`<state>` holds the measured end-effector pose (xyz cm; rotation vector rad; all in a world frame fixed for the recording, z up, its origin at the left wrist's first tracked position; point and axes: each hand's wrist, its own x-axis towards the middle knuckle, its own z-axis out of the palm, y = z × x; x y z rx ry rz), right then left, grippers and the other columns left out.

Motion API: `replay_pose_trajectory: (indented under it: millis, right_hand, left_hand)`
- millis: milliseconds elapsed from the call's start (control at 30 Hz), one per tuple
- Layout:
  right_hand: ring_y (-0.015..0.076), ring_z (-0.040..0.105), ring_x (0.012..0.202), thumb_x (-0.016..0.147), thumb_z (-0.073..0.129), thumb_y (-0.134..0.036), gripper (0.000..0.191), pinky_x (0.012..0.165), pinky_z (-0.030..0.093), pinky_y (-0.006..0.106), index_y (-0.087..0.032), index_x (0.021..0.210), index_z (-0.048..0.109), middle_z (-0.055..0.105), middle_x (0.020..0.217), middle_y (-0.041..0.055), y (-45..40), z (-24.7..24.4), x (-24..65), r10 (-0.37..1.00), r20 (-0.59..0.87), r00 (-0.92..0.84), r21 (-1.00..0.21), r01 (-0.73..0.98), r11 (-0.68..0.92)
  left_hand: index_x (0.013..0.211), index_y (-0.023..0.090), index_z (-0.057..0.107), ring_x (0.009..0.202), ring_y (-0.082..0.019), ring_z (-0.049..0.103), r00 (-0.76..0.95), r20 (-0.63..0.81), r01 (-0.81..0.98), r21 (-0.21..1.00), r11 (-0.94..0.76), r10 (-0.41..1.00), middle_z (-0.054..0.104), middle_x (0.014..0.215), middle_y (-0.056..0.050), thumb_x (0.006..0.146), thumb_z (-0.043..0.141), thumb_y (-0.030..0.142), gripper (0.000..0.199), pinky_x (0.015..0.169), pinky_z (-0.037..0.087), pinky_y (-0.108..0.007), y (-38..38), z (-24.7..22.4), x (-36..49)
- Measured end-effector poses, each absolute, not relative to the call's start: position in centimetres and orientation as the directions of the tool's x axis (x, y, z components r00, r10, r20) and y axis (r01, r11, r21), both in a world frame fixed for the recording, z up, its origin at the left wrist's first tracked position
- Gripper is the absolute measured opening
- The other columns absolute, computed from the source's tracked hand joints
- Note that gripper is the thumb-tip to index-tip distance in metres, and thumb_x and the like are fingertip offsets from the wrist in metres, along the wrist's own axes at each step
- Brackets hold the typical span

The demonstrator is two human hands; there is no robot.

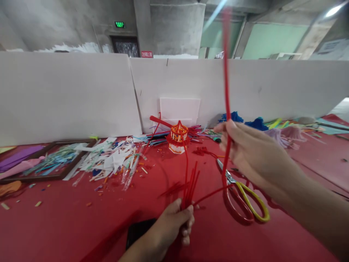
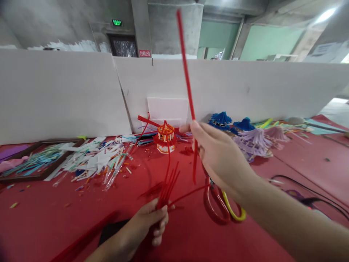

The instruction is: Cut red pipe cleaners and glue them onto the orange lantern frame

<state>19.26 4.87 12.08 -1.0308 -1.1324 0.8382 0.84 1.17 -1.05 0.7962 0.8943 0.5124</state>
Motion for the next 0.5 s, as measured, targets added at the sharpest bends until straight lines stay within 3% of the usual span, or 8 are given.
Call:
replay_pose_trajectory:
  millis: [100,200,267,333,400,500]
  right_hand:
    - [0.0067,0.038,0.043,0.054,0.083,-0.046,0.034,0.04,0.032,0.022,-0.024,0.075,0.067,0.052,0.056,-0.0042,0.1,8.5,19.2,0.982,0.026,0.187,-0.962,-0.261,0.075]
    - [0.0079,0.042,0.038,0.064,0.072,-0.059,0.041,0.038,0.028,0.022,-0.019,0.07,0.065,0.051,0.046,-0.0017,-2.7,4.1,18.2,0.966,-0.258,-0.029,-0.909,-0.332,-0.253]
    - [0.0073,0.043,0.036,0.064,0.069,-0.065,0.048,0.038,0.03,0.022,-0.018,0.068,0.061,0.054,0.047,-0.0009,-3.5,1.3,17.2,0.916,-0.371,-0.152,-0.861,-0.314,-0.401]
    - [0.0066,0.043,0.034,0.06,0.066,-0.07,0.055,0.036,0.032,0.021,-0.017,0.072,0.058,0.057,0.051,-0.0014,-3.9,-0.8,16.2,0.898,-0.382,-0.22,-0.863,-0.262,-0.432]
    - [0.0054,0.041,0.033,0.064,0.063,-0.071,0.055,0.034,0.031,0.02,-0.018,0.068,0.053,0.055,0.051,-0.0035,-3.9,-1.8,15.6,0.908,-0.355,-0.223,-0.901,-0.176,-0.396]
    - [0.0041,0.036,0.03,0.066,0.062,-0.07,0.052,0.031,0.024,0.018,-0.02,0.068,0.047,0.046,0.046,-0.0089,-3.8,-1.8,15.3,0.918,-0.35,-0.189,-0.928,-0.062,-0.366]
  left_hand:
    - [0.083,0.017,0.046,0.046,-0.004,0.034,0.526,-0.453,-0.104,0.806,0.583,0.72,0.046,0.06,0.007,0.063,0.071,0.056,0.051,0.045,0.032,-0.021,1.2,-0.9,0.8]
    - [0.078,0.015,0.048,0.052,-0.006,0.043,0.512,-0.43,-0.104,0.828,0.55,0.744,0.051,0.064,0.004,0.067,0.07,0.055,0.047,0.053,0.039,-0.024,0.9,-0.8,0.8]
    - [0.077,0.014,0.051,0.061,-0.009,0.052,0.528,-0.401,-0.099,0.846,0.524,0.749,0.055,0.069,0.001,0.07,0.069,0.052,0.044,0.063,0.043,-0.025,0.6,-0.7,0.9]
    - [0.08,0.013,0.052,0.066,-0.012,0.056,0.567,-0.382,-0.083,0.855,0.513,0.729,0.058,0.071,-0.001,0.073,0.066,0.051,0.041,0.067,0.045,-0.027,0.2,-0.4,1.0]
    - [0.09,0.015,0.05,0.059,-0.013,0.056,0.584,-0.44,-0.002,0.84,0.543,0.682,0.058,0.068,0.0,0.078,0.059,0.053,0.041,0.058,0.044,-0.027,-0.3,0.0,1.0]
    - [0.098,0.019,0.044,0.04,-0.005,0.038,0.52,-0.588,0.165,0.781,0.602,0.62,0.051,0.062,0.005,0.085,0.051,0.05,0.034,0.042,0.027,-0.02,-0.8,0.9,0.9]
